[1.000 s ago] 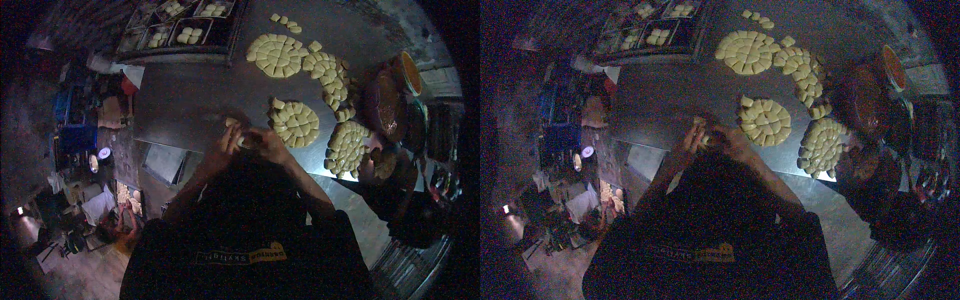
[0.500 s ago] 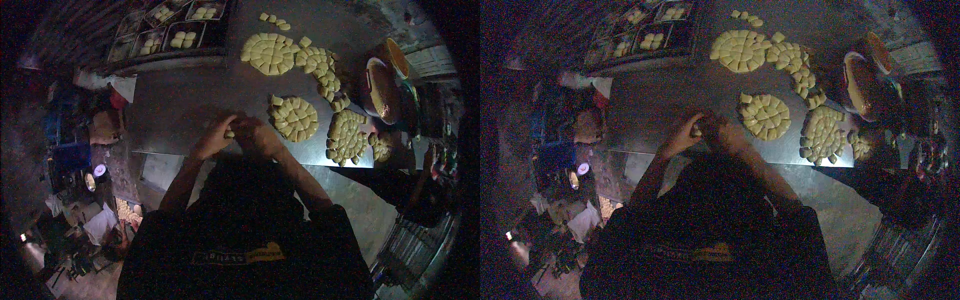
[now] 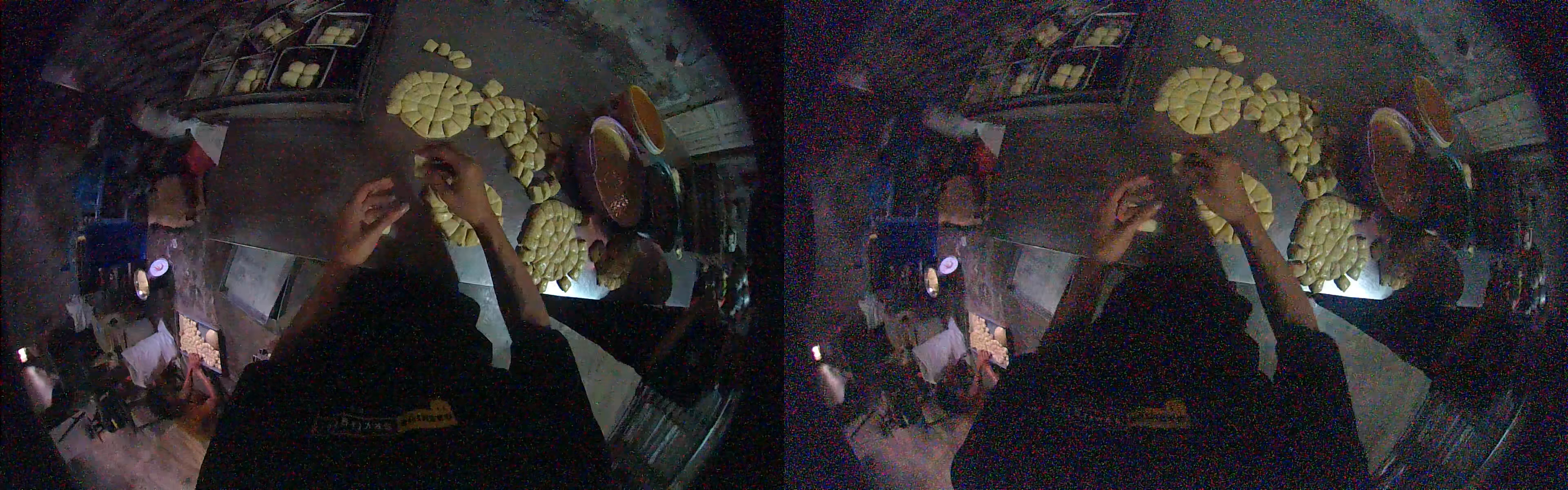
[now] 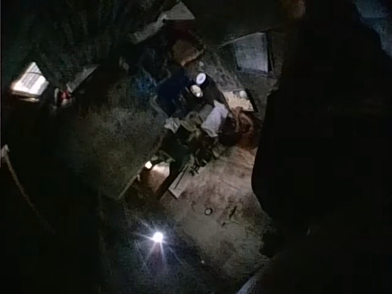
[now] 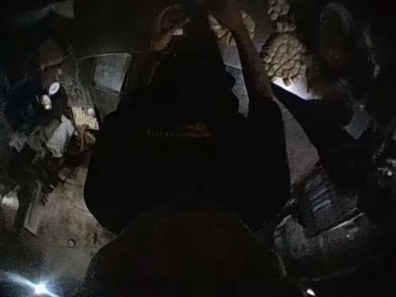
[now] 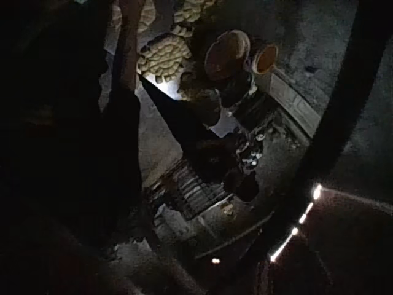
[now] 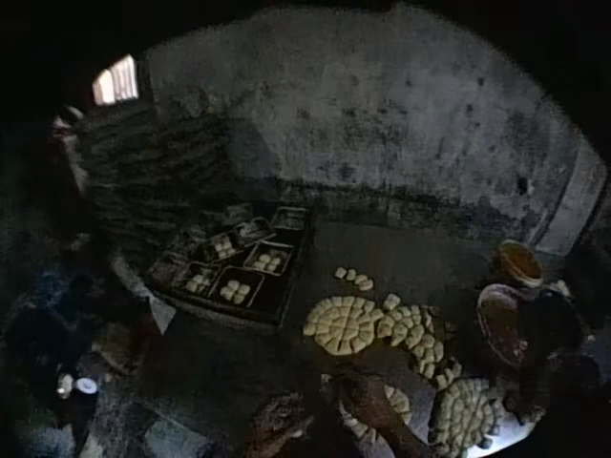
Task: The person shapes small pieces of dough by hand on a metal table, dips them into a bowl of liquid, and then places the coated dough into baking pans.
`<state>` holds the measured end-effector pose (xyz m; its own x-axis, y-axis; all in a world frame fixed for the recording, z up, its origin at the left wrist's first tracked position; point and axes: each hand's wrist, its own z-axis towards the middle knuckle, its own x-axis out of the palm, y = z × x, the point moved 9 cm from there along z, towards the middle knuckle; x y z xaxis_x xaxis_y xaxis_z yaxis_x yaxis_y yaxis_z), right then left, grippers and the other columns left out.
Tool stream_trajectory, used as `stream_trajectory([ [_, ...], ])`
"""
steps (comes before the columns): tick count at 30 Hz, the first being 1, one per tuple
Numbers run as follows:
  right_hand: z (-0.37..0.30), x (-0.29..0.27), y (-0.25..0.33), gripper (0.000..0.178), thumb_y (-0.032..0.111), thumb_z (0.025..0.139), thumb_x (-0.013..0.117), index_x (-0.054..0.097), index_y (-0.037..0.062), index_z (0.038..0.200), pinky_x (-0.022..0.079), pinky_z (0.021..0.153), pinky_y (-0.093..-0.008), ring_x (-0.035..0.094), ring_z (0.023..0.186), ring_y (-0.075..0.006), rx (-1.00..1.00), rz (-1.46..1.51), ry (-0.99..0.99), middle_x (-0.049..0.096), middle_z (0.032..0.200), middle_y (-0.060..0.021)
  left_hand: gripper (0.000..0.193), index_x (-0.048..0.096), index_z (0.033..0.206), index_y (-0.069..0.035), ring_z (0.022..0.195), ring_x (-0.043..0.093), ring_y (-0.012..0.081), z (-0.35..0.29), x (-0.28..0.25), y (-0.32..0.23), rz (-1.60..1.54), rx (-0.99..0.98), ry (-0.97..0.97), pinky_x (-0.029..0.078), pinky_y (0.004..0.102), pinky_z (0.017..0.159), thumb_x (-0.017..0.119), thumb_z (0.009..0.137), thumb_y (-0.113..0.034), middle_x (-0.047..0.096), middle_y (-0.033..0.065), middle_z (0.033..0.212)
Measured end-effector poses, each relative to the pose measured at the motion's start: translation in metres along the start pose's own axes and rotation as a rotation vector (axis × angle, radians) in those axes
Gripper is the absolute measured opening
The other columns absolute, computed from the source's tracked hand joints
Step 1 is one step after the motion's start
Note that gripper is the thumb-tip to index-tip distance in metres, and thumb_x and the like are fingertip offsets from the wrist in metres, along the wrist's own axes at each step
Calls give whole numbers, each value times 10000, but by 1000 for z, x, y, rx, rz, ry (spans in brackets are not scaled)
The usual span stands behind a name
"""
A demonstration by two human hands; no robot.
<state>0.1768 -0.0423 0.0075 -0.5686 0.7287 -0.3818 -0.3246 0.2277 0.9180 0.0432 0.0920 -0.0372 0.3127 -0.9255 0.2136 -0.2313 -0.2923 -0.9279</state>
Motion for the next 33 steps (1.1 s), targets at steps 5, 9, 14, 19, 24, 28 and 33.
stream_trajectory([
  [5,-51,-18,72,426,-27,769,747,661,67,1176,555,827,-343,641,1038,-263,-169,-277,-159,639,1172,-125,468,518,1308,-11,1150,581,216,-3,43,2,-442,133,-94,481,340,997,711,886,-74,569,118,1297],
  [9,-91,-65,86,382,8,767,772,684,75,1133,554,825,-358,643,1036,-279,-170,-388,-352,641,1206,-127,416,543,1285,-19,1212,552,217,-13,90,4,-353,88,-136,459,335,1019,695,905,-87,567,122,1313],
  [14,-147,-129,49,438,51,785,767,636,61,1203,535,928,-408,601,1175,-312,131,-163,-394,632,1233,-142,332,616,1228,-10,1262,521,264,-28,183,-46,163,456,30,433,361,1032,642,957,-201,603,131,1281],
  [19,-230,-120,-21,449,148,818,789,621,31,1218,465,1027,-409,560,1210,-238,388,529,-427,634,1253,-112,619,481,1400,-61,1253,512,346,-78,286,-67,943,1312,640,392,461,1067,716,893,-328,540,166,1367],
  [24,-265,-149,1,490,214,851,775,551,20,1240,485,878,-382,602,973,-226,514,649,-335,648,1066,-110,738,377,1439,-69,1273,492,352,-108,316,-32,794,1249,1018,399,470,1062,749,860,-335,473,178,1410],
  [28,-280,-174,26,448,222,872,752,564,14,1222,506,727,-354,625,820,-204,420,656,-228,661,966,-110,842,293,1470,-76,1288,477,357,-108,350,-9,496,957,1051,404,477,1057,775,833,-341,419,189,1445],
  [33,-297,-250,-5,344,251,919,674,627,22,1172,503,790,-345,629,953,-210,361,387,-384,680,1029,-125,978,188,1510,-84,1307,457,363,-73,365,35,247,533,795,410,486,1052,807,800,-348,352,202,1489],
])
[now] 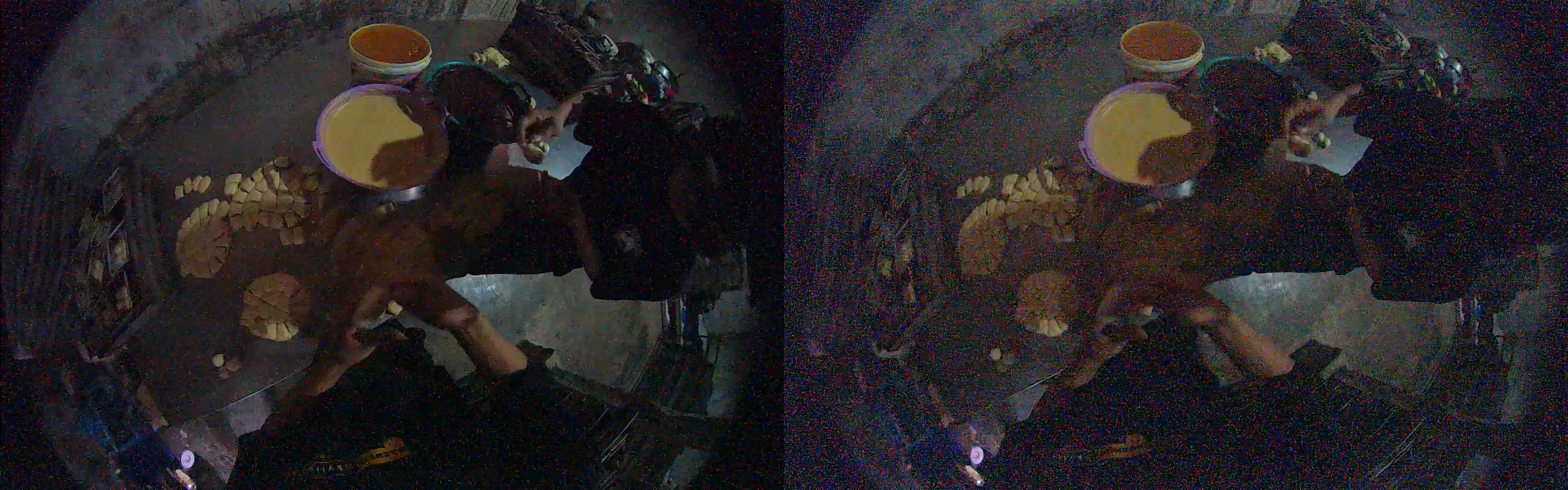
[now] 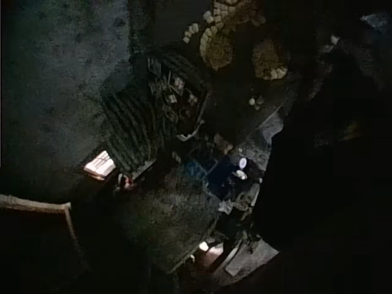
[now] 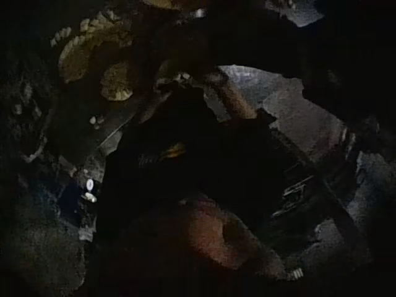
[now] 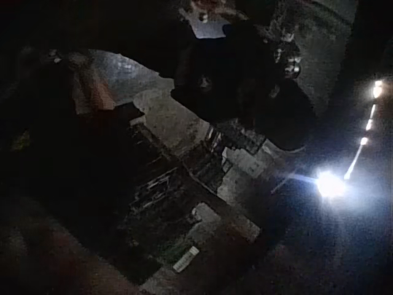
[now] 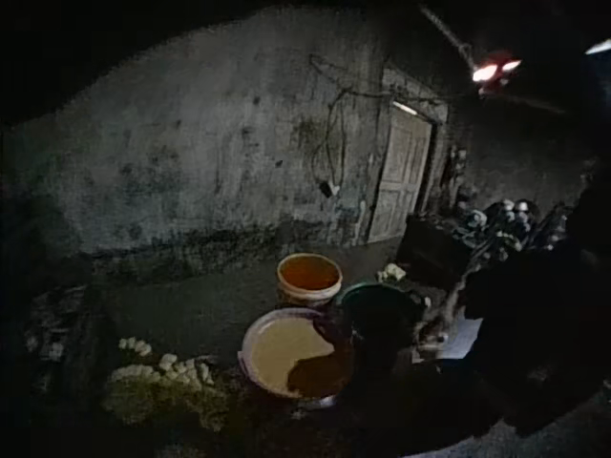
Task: The person shapes small pieces of dough by hand on a metal table, dips them into a bowl of liquid, and then places the coated dough into baking pans.
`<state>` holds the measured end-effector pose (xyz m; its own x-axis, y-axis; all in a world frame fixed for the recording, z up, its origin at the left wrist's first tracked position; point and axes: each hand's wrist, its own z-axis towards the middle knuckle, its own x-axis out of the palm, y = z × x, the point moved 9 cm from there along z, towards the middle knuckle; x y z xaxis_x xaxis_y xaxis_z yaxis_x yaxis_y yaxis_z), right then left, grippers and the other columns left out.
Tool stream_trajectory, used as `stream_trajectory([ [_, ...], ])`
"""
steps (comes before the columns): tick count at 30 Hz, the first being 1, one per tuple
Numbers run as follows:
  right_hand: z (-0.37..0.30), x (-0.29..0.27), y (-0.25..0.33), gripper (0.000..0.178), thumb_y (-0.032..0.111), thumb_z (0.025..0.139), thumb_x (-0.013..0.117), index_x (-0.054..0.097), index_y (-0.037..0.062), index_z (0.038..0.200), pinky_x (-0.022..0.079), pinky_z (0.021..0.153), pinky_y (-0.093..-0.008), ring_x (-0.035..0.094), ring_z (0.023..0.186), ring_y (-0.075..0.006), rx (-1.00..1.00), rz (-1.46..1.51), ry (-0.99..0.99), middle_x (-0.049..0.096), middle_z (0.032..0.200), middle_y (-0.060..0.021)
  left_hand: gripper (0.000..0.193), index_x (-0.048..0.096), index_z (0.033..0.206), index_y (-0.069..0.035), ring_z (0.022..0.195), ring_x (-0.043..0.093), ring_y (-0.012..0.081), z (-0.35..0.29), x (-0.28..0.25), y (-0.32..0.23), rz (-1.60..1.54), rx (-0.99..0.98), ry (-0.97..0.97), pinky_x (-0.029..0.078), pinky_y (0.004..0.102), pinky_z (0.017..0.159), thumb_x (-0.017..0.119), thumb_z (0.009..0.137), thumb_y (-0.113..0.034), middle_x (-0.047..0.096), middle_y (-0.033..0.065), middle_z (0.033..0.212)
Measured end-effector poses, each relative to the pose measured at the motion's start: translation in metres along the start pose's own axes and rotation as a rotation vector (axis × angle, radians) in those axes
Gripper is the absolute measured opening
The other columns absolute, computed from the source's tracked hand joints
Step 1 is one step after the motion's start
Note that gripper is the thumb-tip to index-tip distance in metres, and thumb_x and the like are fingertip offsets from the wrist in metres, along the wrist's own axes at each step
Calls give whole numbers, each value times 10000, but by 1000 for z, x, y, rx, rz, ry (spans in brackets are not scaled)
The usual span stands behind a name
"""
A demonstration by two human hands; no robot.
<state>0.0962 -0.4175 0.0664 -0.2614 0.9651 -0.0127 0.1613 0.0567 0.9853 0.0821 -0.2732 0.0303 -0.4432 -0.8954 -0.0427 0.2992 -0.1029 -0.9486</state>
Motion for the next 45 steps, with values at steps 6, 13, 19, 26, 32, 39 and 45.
stream_trajectory([
  [6,102,-206,33,351,278,935,641,632,20,1172,491,814,-340,620,955,-202,-35,-813,-432,679,1035,-114,1148,63,1557,-94,1330,434,371,4,-30,12,-221,-237,-277,418,497,1045,846,760,-357,271,217,1542],
  [13,225,-309,-28,367,310,953,603,637,17,1171,477,841,-334,611,958,-194,108,-1565,-298,679,1043,-101,1117,36,1575,-102,1362,409,390,-7,-61,1,-270,-307,-397,413,529,1040,790,810,-408,179,203,1605],
  [19,226,-316,-47,387,337,968,570,642,14,1170,465,865,-328,602,960,-186,107,-1614,-264,679,1049,-90,913,160,1564,-89,1333,453,373,-30,-86,23,-246,-373,-431,437,491,1018,699,896,-398,212,168,1605],
  [26,217,-314,-35,418,369,986,532,647,12,1170,451,892,-322,593,962,-177,93,-1605,-298,679,1056,-77,623,319,1499,-47,1278,519,306,-20,-73,13,-289,-350,-326,449,409,1015,611,974,-212,319,162,1559],
  [32,208,-239,-4,448,396,1001,499,651,9,1169,439,916,-317,584,964,-170,-85,-1276,-422,679,1063,-66,371,526,1326,4,1157,602,222,-16,-75,4,-309,-482,-260,483,358,987,581,992,-148,571,131,1337],
  [39,116,105,3,483,416,1006,503,628,-4,1210,421,953,-315,580,993,-171,208,-96,480,658,1137,-78,404,501,1346,10,1164,579,200,-68,-108,53,-523,-353,-501,496,332,944,541,1022,-228,564,121,1332],
  [45,95,194,-51,398,258,990,570,593,-24,1269,452,998,-395,610,1121,-244,350,340,313,642,1222,-144,410,474,1377,-49,1236,517,179,-107,-165,18,-898,-330,-612,439,362,993,497,1041,-283,520,61,1367],
])
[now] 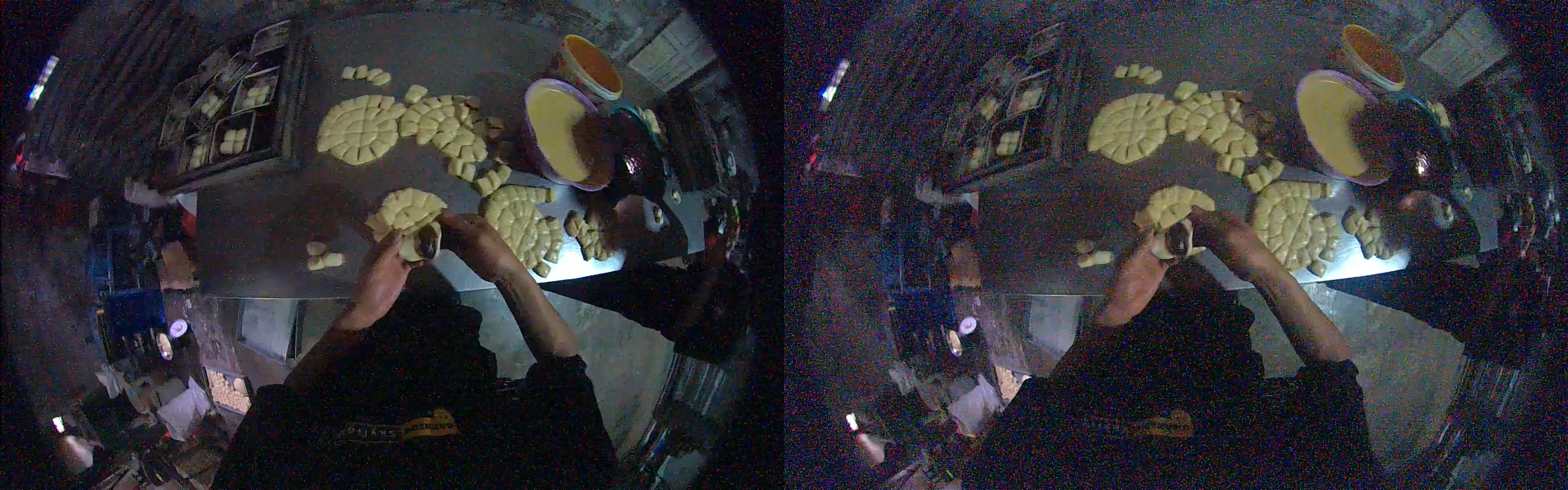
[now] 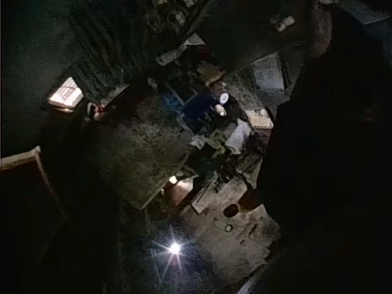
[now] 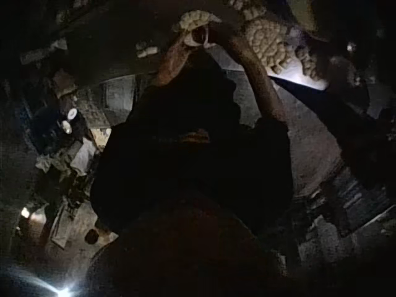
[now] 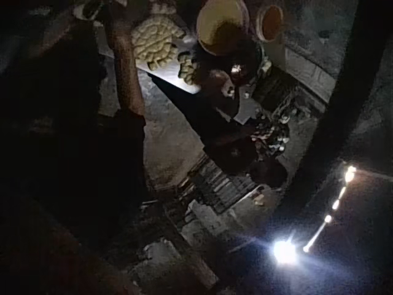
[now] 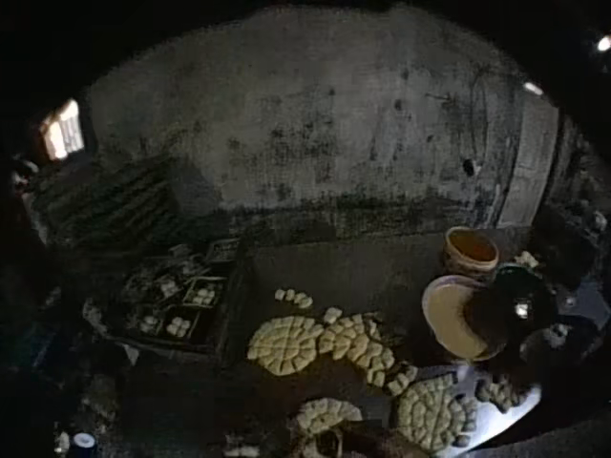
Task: The person shapes small pieces of dough by hand on a metal table, dips them into a bowl of liquid, and then places the coated dough into baking pans.
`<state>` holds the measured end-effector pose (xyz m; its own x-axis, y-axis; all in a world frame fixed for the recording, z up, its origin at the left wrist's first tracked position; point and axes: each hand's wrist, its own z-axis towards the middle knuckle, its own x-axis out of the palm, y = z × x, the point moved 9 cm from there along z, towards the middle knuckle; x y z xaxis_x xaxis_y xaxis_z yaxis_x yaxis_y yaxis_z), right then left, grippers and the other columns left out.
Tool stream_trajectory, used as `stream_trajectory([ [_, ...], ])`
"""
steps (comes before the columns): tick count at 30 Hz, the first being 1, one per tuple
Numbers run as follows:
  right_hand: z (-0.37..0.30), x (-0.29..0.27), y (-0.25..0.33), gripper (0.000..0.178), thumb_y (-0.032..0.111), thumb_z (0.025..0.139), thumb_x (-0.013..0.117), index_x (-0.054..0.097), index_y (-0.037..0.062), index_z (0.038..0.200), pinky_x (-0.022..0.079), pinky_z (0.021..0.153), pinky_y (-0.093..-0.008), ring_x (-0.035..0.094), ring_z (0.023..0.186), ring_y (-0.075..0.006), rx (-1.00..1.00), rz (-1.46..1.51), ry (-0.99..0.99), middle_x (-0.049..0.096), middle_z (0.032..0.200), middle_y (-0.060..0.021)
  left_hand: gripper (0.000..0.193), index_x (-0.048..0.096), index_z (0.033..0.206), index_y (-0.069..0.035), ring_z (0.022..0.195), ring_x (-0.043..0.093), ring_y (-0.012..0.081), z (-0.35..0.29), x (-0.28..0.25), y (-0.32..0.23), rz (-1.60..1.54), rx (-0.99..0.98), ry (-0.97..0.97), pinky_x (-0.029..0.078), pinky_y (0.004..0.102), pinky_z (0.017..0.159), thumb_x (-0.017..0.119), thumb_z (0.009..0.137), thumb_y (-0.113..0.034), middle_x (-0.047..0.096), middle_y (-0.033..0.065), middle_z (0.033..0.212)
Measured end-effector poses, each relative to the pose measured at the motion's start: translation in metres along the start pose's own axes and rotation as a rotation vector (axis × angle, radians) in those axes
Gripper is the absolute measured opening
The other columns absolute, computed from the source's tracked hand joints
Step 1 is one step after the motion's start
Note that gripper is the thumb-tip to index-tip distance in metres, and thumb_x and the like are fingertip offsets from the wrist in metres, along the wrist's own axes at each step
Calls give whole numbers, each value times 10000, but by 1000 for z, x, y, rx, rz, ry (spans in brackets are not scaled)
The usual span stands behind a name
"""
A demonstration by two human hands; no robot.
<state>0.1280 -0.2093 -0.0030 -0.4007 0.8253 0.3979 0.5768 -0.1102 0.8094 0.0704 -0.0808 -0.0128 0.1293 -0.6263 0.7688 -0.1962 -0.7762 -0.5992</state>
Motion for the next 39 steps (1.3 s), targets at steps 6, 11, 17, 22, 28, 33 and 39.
stream_trajectory([
  [6,4,78,28,445,8,859,618,567,20,1301,472,998,-425,561,1160,-383,-615,-1263,-106,603,1246,-229,342,526,1333,-40,1184,566,173,-26,-49,-29,420,40,-309,468,347,986,549,1016,-165,593,59,1280],
  [11,8,103,15,474,-66,834,587,595,86,1282,526,908,-429,633,1063,-360,-497,-1192,-121,638,1213,-209,306,541,1277,-25,1119,600,190,-31,-47,-67,1125,208,-305,496,317,947,581,989,-120,617,99,1227],
  [17,-28,120,33,286,-17,850,677,676,81,1119,557,883,-382,664,1077,-291,-543,-1092,-36,643,1249,-113,350,534,1291,-25,1052,641,207,-26,-70,-63,442,186,21,532,339,881,610,968,-137,643,95,1173],
  [22,-50,125,47,273,74,838,718,634,61,1098,570,775,-389,698,896,-286,-672,-1066,-86,701,1007,-134,317,609,1219,-49,1042,657,181,-19,-70,-57,651,108,154,541,320,891,678,920,-127,669,85,1151],
  [28,-38,81,34,168,21,875,701,672,2,1039,541,743,-319,690,868,-218,-346,-789,-135,680,896,-101,189,679,1044,-34,947,674,119,-33,32,-103,1149,362,274,543,270,818,737,875,-96,717,49,1018],
  [33,-48,77,57,273,65,854,731,713,83,1126,527,771,-330,635,967,-220,-617,-1046,-213,666,930,-97,139,676,975,-19,898,662,88,-16,-2,-85,1102,259,-61,528,248,740,711,907,-135,713,14,938],
  [39,-36,65,59,384,56,819,747,683,100,1195,538,772,-343,659,895,-245,-575,-1180,-102,695,1034,-93,222,649,1123,-6,937,671,148,-14,-17,-33,553,-144,-214,578,318,792,614,980,-172,670,74,1089],
])
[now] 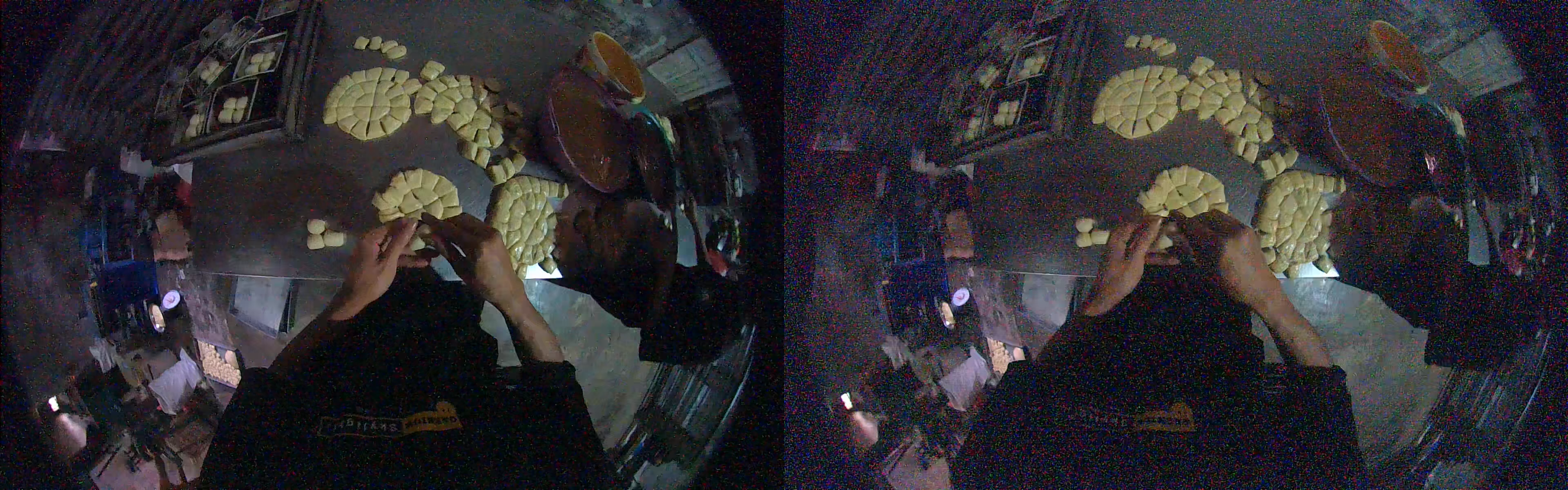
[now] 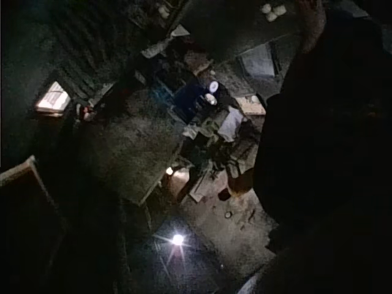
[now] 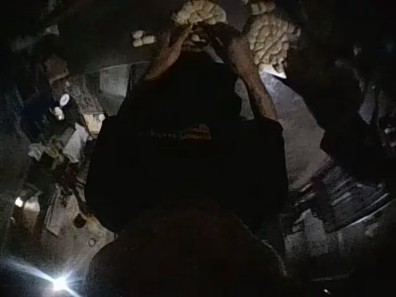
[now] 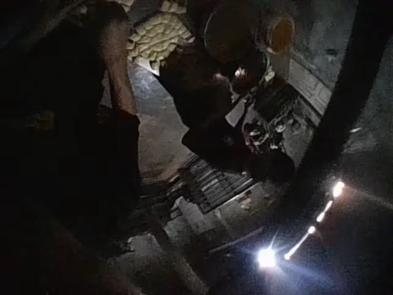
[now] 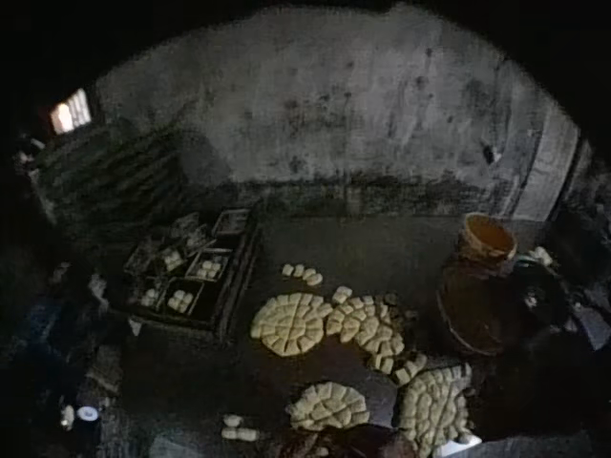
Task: The person shapes small pieces of dough by hand on a metal table, dips them into a bowl of liquid, and then places the coated dough into baking pans.
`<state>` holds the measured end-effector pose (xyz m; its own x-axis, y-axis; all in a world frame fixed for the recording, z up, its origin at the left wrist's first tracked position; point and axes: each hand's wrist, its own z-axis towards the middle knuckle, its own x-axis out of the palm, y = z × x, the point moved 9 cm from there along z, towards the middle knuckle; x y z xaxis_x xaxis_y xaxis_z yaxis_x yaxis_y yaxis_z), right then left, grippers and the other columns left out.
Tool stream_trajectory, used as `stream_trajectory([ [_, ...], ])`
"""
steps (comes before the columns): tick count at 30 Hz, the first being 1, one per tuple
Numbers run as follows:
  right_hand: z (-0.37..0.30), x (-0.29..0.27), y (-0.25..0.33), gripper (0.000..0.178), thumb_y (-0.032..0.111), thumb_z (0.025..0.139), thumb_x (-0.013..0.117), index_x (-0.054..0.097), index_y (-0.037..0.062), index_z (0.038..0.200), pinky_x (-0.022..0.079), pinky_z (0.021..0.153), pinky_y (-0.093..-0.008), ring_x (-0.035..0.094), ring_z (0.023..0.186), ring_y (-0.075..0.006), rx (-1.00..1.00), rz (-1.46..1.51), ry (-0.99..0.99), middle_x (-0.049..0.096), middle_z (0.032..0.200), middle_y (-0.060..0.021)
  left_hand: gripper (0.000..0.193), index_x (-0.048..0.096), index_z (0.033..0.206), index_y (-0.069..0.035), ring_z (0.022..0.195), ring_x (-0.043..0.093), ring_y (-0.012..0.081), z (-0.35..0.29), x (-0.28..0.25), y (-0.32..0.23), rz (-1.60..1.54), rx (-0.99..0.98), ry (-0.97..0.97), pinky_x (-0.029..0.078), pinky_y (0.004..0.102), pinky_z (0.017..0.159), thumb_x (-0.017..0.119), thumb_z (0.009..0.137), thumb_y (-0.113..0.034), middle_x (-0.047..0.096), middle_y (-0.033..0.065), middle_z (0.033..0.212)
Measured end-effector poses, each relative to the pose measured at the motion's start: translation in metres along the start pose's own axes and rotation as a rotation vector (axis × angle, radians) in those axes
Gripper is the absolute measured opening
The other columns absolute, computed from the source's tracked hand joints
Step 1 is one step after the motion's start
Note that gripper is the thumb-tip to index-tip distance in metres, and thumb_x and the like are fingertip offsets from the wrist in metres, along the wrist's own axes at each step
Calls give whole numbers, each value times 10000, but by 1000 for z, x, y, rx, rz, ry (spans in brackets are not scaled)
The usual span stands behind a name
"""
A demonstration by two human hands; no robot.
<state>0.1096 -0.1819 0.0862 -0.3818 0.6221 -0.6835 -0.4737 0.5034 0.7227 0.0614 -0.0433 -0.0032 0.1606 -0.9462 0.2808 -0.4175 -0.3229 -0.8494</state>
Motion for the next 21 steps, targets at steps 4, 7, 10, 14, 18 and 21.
stream_trajectory([
  [4,2,-1,-17,255,103,848,693,670,86,1102,540,791,-421,662,881,-356,-18,218,118,676,1019,-147,318,576,1268,-5,983,670,199,-1,17,9,-261,-166,140,598,409,885,562,1008,-188,606,115,1234],
  [7,3,1,-13,208,90,843,701,674,71,1048,538,790,-412,666,882,-349,-171,314,178,683,1009,-146,329,551,1294,-44,1026,655,201,-1,19,6,-360,-84,147,579,394,893,577,995,-179,626,131,1190],
  [10,7,11,-17,190,91,830,722,677,54,1011,532,802,-405,667,909,-337,-72,466,297,685,991,-139,385,558,1279,-40,1065,633,188,-10,30,-13,335,127,319,538,348,929,644,956,-230,634,109,1183],
  [14,7,34,-17,247,70,795,761,703,67,1036,517,779,-385,656,899,-285,-78,492,288,677,957,-93,418,574,1249,-31,1060,621,180,-18,20,-4,392,143,202,520,324,904,699,910,-242,649,80,1168],
  [18,13,39,17,309,75,798,756,712,104,1103,529,843,-378,636,1014,-264,-218,48,144,675,1075,-82,381,586,1235,-12,1056,640,215,-14,-35,48,161,99,68,504,356,936,702,899,-147,675,104,1144],
  [21,-11,71,46,348,80,791,748,710,115,1136,525,925,-392,603,1128,-270,-596,-35,102,650,1208,-97,335,582,1235,12,1050,644,230,-7,-69,108,-370,-17,45,508,358,929,593,961,-181,673,116,1141],
])
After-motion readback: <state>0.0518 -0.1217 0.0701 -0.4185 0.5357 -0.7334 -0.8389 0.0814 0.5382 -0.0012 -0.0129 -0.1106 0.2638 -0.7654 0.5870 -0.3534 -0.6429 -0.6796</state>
